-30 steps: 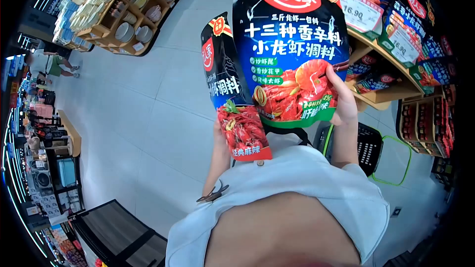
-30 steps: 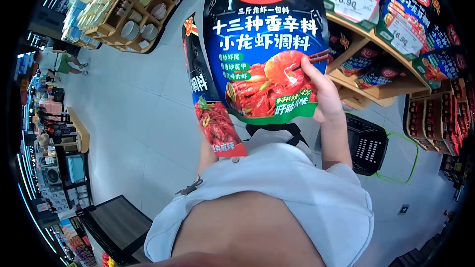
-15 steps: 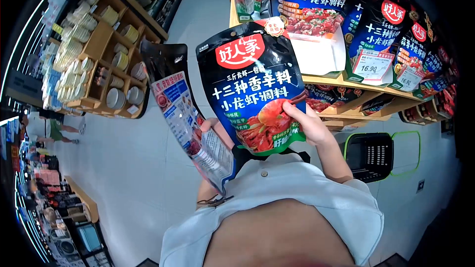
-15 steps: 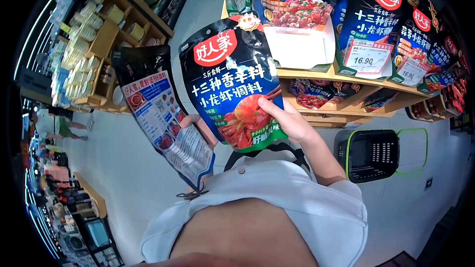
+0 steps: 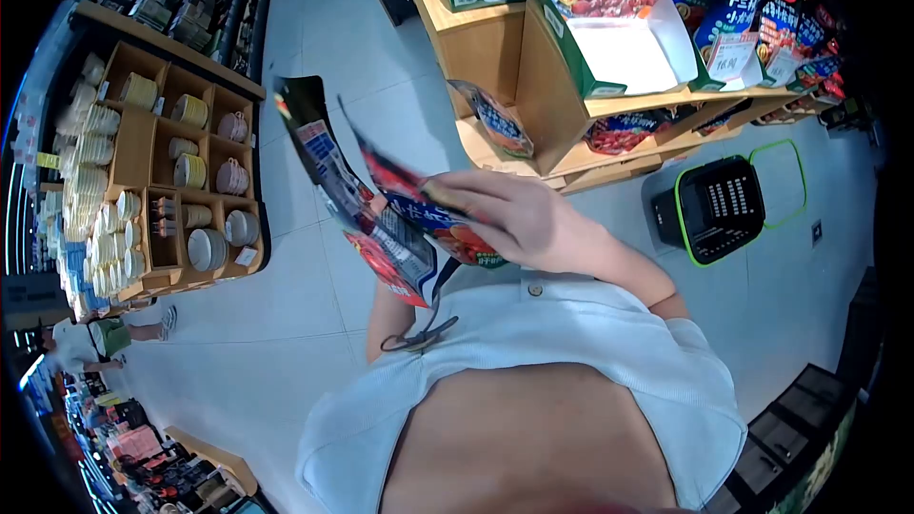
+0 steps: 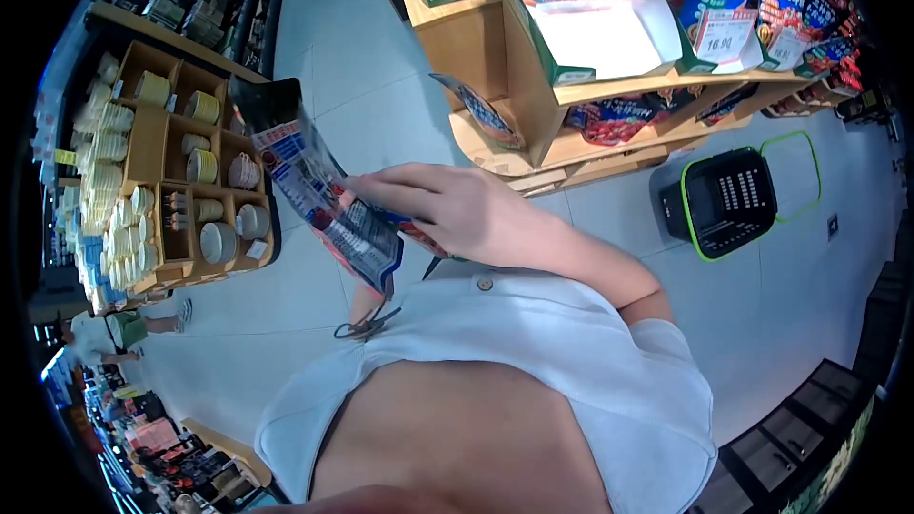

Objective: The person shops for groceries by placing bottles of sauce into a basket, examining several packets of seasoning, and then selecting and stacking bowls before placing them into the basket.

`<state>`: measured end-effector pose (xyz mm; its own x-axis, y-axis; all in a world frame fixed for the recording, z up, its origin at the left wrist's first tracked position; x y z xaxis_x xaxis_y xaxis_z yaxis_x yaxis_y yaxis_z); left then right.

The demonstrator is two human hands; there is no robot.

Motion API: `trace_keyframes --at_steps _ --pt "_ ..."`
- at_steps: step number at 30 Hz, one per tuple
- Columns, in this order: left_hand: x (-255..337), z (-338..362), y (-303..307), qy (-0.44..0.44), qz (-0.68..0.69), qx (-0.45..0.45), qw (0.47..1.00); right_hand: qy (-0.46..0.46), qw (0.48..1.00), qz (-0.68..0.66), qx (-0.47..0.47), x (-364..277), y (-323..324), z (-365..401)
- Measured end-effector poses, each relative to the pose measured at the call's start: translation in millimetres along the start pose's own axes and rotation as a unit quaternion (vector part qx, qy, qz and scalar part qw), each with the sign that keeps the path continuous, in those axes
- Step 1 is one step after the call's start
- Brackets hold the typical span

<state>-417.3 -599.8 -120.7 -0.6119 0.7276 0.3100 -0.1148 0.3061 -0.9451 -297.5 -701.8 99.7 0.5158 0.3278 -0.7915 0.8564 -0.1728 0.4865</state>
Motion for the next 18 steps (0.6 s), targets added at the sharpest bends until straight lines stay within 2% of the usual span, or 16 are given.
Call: trace_keyframes --at_steps 1,2,6,9,10,14,17,18 --pt "2.3 7.4 3.2 0.006 0.003 0.004 1.0 0.08 0.995 0.06 -0.032 -8.8 -16.0 -3.5" --pt "3.4 15.2 7.2 0.014 0.003 0.012 1.0 0.092 0.987 0.111 -0.068 -5.7 -31.1 -2.8" --pt "18.6 39.7 17.5 0.037 0.002 0.025 0.999 0.032 0.998 0.033 -0.048 -5.9 -51.9 -2.7" --pt "27.8 51.9 20.6 0.043 0.001 0.027 0.999 -0.037 0.995 -0.079 -0.049 -8.1 -49.6 3.4" --pt "28.4 56.7 21.6 0.045 0.004 0.028 0.999 -0.085 0.991 -0.081 -0.07 -8.5 -50.5 7.3" --pt "21.6 70.0 22.3 0.044 0.003 0.015 0.999 -0.107 0.99 -0.056 -0.074 -14.8 -48.8 29.7" --pt "6.3 80.1 21.9 0.051 0.011 0.001 0.999 -0.126 0.992 -0.018 -0.006 -28.9 -41.1 54.7" --pt "-1.0 83.2 21.3 0.056 0.015 -0.005 0.998 -0.107 0.992 -0.026 0.053 -26.8 -38.3 69.3"
Point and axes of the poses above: each hand's wrist, its own z-axis away from the middle knuckle, its own y-axis out of the back of the hand, x = y × z, the point moved 8 cm from there along -z, towards the middle knuckle, and after that the axes turned 4 degrees about -y, right-handed, at the moved point
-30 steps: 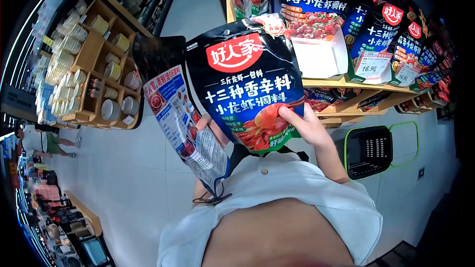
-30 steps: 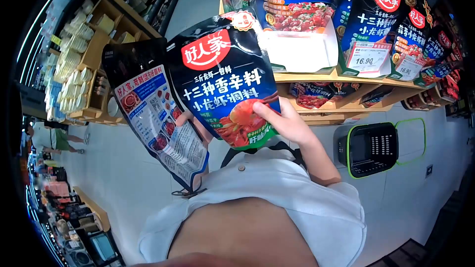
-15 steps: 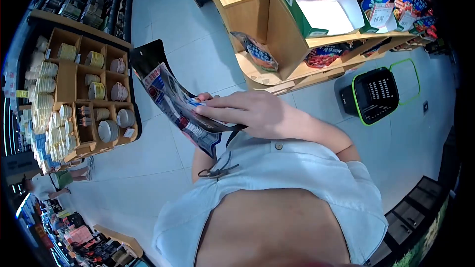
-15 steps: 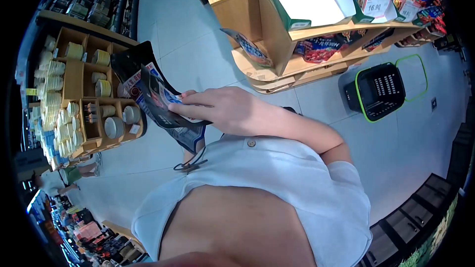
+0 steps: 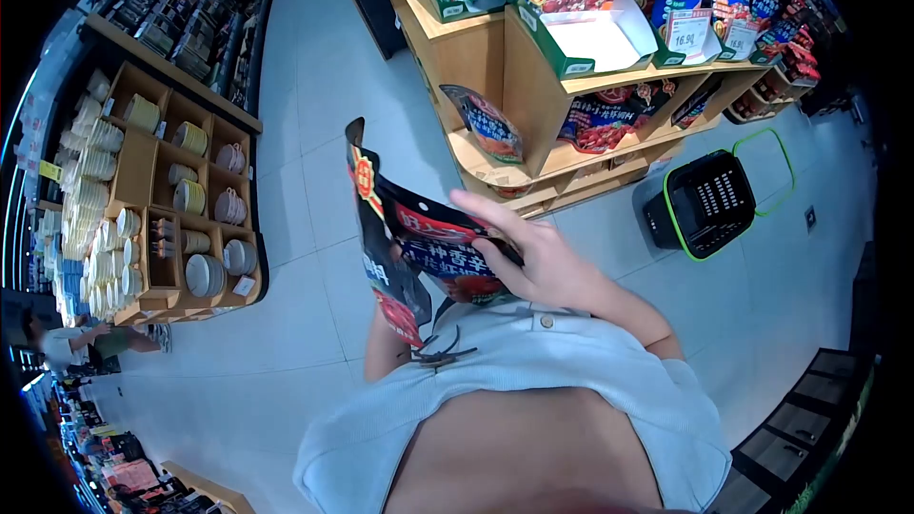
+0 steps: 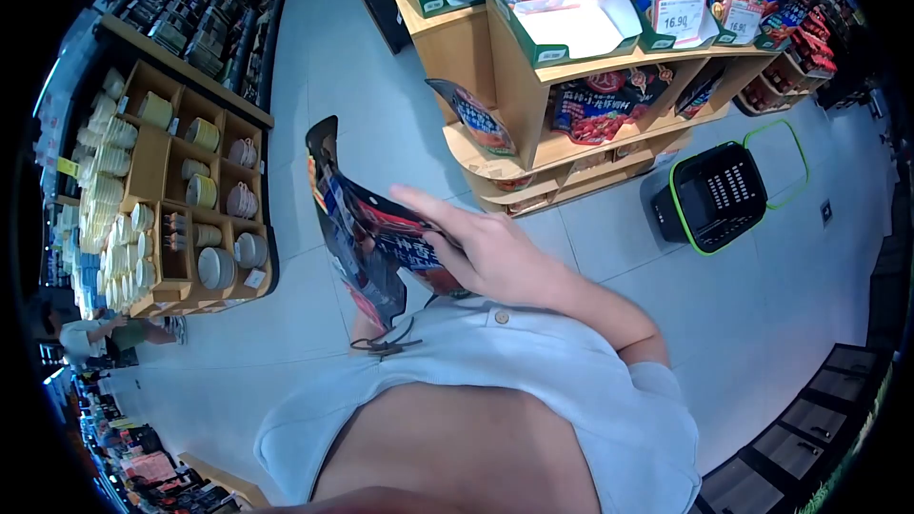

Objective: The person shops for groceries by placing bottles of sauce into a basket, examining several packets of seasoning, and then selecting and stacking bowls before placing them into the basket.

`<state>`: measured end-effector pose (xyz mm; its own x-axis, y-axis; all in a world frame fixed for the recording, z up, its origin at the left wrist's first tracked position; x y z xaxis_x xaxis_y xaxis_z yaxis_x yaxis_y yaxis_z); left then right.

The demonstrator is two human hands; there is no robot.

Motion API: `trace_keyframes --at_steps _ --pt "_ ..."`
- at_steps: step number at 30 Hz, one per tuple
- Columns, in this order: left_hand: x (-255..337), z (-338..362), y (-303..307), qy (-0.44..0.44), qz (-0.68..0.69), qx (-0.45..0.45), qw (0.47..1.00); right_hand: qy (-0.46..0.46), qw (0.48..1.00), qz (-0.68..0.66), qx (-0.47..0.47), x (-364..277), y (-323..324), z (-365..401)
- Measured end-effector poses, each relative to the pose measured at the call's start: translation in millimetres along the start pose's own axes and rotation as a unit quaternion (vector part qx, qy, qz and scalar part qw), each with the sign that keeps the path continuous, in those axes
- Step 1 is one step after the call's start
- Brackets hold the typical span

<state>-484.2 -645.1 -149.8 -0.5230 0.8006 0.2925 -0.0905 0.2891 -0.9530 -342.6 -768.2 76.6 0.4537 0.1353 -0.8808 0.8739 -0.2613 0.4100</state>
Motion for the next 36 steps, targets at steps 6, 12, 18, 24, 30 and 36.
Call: trace_keyframes --at_steps 6,12,18,24,30,36 --pt "-70.5 39.4 0.4 0.068 0.038 -0.005 0.997 -0.044 0.968 0.015 0.245 17.4 39.9 98.6" --pt "-138.5 68.6 -5.9 0.137 0.096 -0.017 0.986 -0.226 0.928 -0.16 0.251 92.6 22.3 210.7" --pt "-169.9 72.7 -28.5 0.193 0.099 -0.048 0.975 -0.236 0.935 -0.206 0.164 99.1 -28.2 276.5" --pt "-158.9 39.5 -43.4 0.226 -0.045 -0.087 0.969 -0.269 0.909 -0.183 0.259 92.7 -13.4 289.6" --pt "-142.7 -11.8 -130.0 0.224 -0.179 -0.202 0.936 -0.269 0.924 -0.163 0.218 71.3 5.7 272.8" --pt "-114.6 -36.0 -48.5 0.19 -0.069 -0.115 0.973 -0.224 0.92 -0.204 0.249 71.9 2.5 246.5"
Point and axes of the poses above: each hand's wrist, its own z-axis away from the middle knuckle, its own y-axis out of the back of the hand, x = y × z, the point moved 8 cm from there along -z, towards the middle knuckle, and after that the axes turned 4 degrees about -y, right-handed, at the moved point
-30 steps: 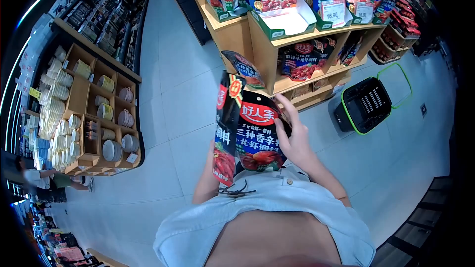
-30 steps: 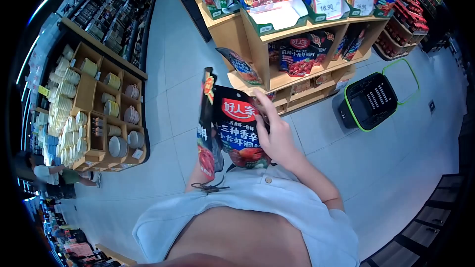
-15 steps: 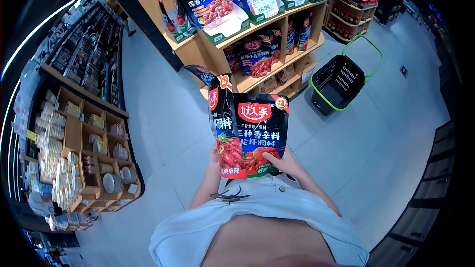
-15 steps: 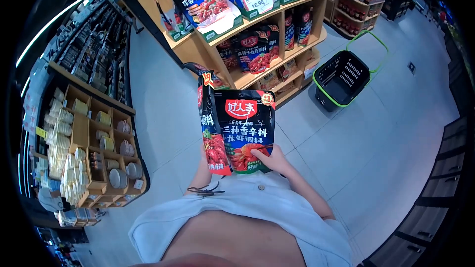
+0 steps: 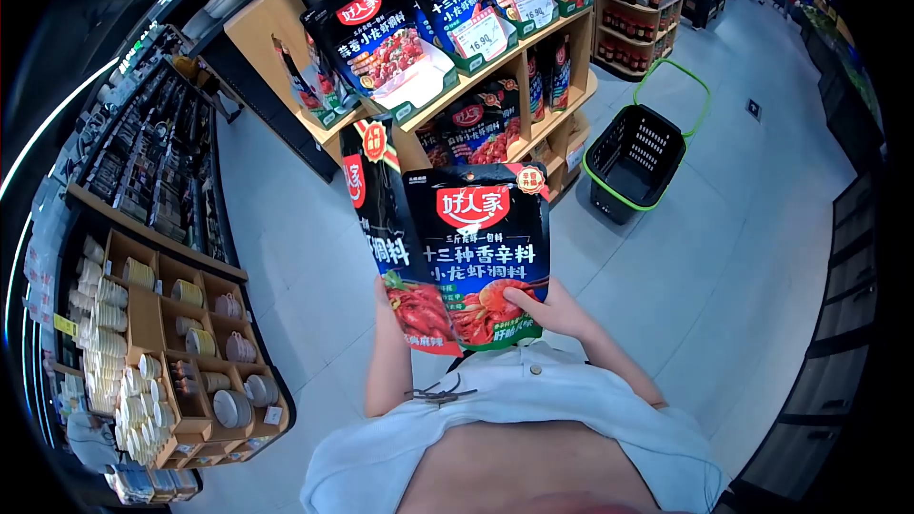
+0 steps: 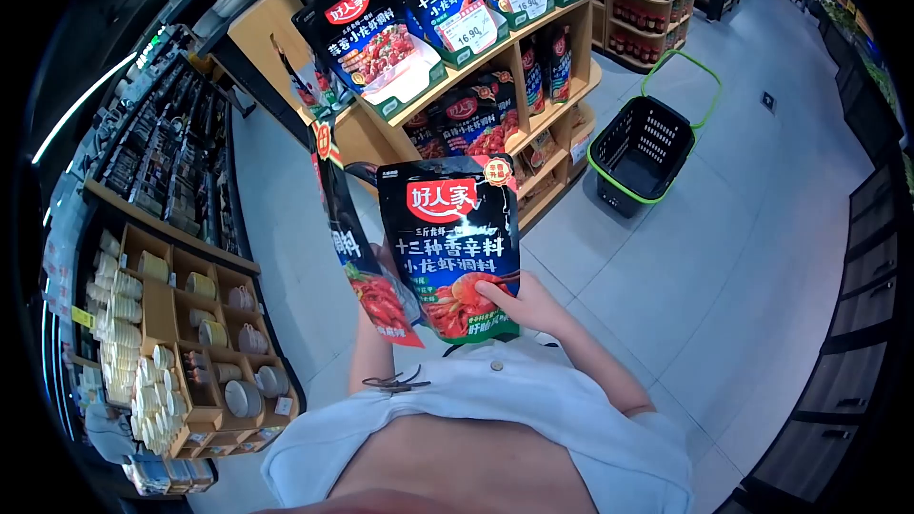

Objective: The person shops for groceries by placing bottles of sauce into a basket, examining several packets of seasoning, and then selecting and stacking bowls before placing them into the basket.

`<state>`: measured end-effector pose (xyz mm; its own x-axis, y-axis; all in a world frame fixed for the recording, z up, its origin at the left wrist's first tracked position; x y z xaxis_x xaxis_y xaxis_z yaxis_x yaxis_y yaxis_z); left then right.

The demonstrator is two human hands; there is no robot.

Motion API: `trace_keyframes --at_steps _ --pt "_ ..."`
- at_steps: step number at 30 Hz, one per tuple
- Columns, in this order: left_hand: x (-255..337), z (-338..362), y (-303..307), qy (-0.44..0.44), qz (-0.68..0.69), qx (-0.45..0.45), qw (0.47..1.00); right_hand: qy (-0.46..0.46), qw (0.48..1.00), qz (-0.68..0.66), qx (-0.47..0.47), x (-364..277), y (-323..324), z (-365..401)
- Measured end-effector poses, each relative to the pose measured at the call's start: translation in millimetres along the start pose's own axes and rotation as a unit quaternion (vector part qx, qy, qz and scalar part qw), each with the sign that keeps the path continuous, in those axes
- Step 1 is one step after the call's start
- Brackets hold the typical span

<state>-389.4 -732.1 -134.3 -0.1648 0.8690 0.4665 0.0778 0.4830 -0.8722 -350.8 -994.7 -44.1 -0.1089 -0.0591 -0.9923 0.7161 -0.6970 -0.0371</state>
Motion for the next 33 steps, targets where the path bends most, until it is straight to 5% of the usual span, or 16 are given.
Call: trace_keyframes --at_steps 3,5,11,16,20,21,23,27,33 --pt "20.4 0.7 -42.9 -0.041 -0.067 -0.055 0.995 0.004 1.0 0.028 -0.006 -2.6 -8.0 -6.2" --pt "33.9 -3.3 -77.8 -0.062 -0.106 0.042 0.992 0.015 0.996 0.086 -0.017 -13.4 -10.5 -10.5" --pt "53.4 -12.6 -104.5 -0.067 -0.197 0.017 0.978 0.038 0.957 0.276 -0.084 -39.3 -22.9 -12.4" --pt "58.4 -22.2 -110.8 -0.098 -0.292 0.027 0.951 0.012 0.983 0.159 -0.093 -40.4 -28.5 -13.1" --pt "58.5 -29.9 -126.6 -0.14 -0.357 0.089 0.919 0.008 0.999 0.049 -0.003 -6.4 -13.1 -30.2" --pt "59.4 -32.9 -128.4 -0.142 -0.363 0.099 0.915 -0.075 0.993 0.092 -0.017 -20.9 -9.2 -27.0" --pt "57.8 -38.7 -126.8 -0.122 -0.355 0.109 0.92 0.004 1.0 0.025 0.01 -32.7 -6.0 -31.4" --pt "51.3 -49.2 -134.9 -0.132 -0.288 0.083 0.945 -0.024 0.993 0.115 -0.014 -35.7 5.6 -33.2" --pt "38.4 -49.9 -135.0 -0.096 -0.242 0.069 0.963 0.062 0.985 0.151 0.063 -45.5 19.0 -30.4"
Point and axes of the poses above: each hand's wrist, its own z-axis away from the middle knuckle, its own y-axis out of the back of the hand, x = y × z, the point moved 8 cm from there along -z, towards the middle knuckle, and after that the axes turned 4 degrees about -y, right-handed, at the moved point
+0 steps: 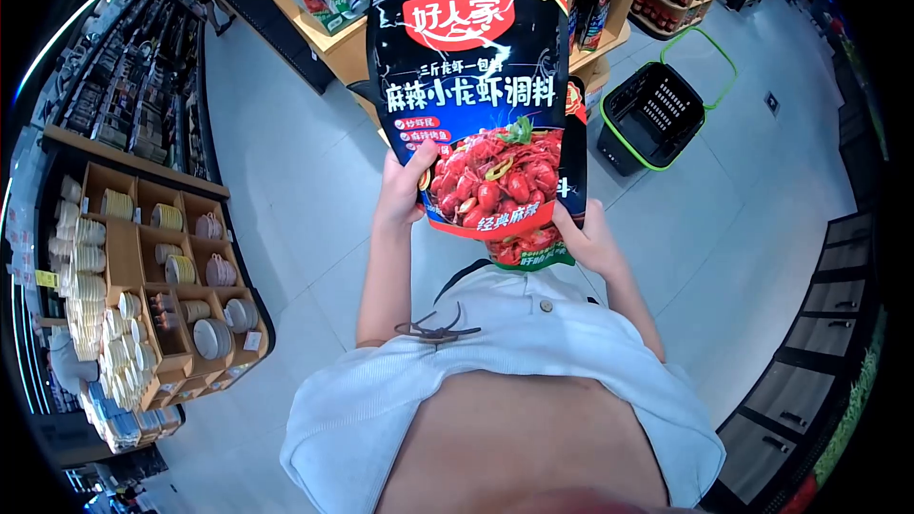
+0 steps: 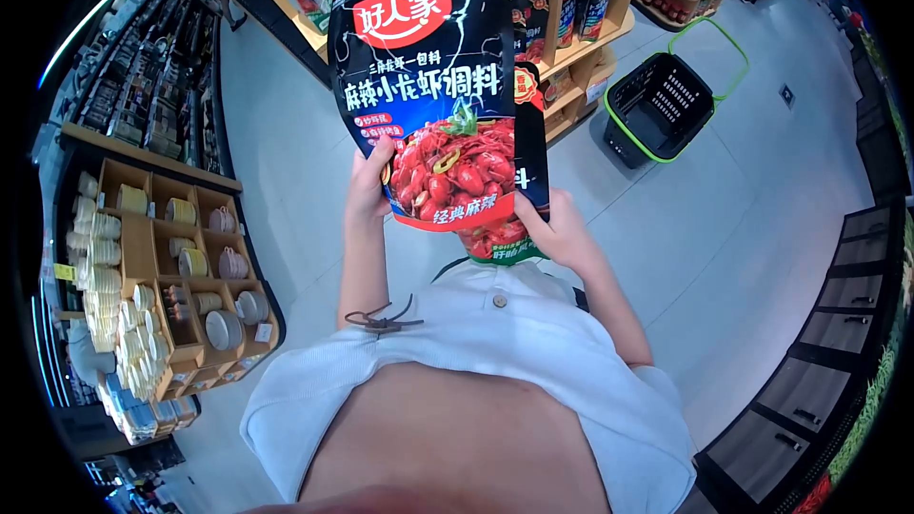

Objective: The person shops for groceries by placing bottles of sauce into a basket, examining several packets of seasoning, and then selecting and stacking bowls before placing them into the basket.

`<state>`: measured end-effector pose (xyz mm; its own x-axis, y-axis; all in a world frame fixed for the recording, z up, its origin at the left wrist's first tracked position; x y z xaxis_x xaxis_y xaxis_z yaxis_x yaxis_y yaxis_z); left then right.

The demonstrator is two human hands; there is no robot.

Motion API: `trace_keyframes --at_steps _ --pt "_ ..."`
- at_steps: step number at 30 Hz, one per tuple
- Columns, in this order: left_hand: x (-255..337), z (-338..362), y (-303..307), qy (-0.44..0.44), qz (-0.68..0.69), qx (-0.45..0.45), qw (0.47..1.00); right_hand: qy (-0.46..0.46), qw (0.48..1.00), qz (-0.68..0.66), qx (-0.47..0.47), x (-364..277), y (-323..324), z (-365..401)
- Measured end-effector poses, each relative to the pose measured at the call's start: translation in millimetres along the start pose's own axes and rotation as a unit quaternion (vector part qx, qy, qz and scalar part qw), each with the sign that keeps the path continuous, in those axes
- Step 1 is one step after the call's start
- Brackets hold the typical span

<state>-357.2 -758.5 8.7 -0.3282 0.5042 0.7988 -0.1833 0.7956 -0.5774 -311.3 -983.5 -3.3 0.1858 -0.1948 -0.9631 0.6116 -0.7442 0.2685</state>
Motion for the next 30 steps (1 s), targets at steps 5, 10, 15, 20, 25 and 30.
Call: trace_keyframes --at_steps 5,10,15,20,25,30 --pt "-9.1 3.2 6.3 0.009 0.03 -0.008 0.999 0.089 0.993 0.052 0.06 -18.7 11.4 5.1" --pt "-20.8 15.7 15.1 0.037 -0.02 -0.069 0.997 0.169 0.976 0.105 0.093 -26.1 21.6 12.9" --pt "-15.0 21.5 6.3 0.011 -0.147 -0.135 0.98 0.159 0.978 0.077 0.115 -5.9 28.3 13.5" --pt "-10.8 14.9 -32.7 0.006 -0.329 -0.296 0.897 0.024 0.988 -0.081 0.126 50.4 31.2 24.0" --pt "-45.4 -3.6 -59.3 0.019 -0.304 -0.326 0.895 0.002 0.96 -0.155 0.235 96.2 60.0 30.3" --pt "-85.6 -32.1 -90.4 0.025 -0.296 -0.325 0.898 -0.069 0.934 -0.1 0.335 161.2 121.9 29.5"
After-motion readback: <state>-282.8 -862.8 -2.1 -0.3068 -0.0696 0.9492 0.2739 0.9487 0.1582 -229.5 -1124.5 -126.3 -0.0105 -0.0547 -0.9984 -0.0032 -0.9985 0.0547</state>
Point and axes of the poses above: each hand's wrist, its own z-axis away from the middle knuckle, its own y-axis out of the back of the hand, x = y × z, the point moved 8 cm from there along -z, towards the middle knuckle, and after that the axes turned 4 degrees about -y, right-handed, at the moved point
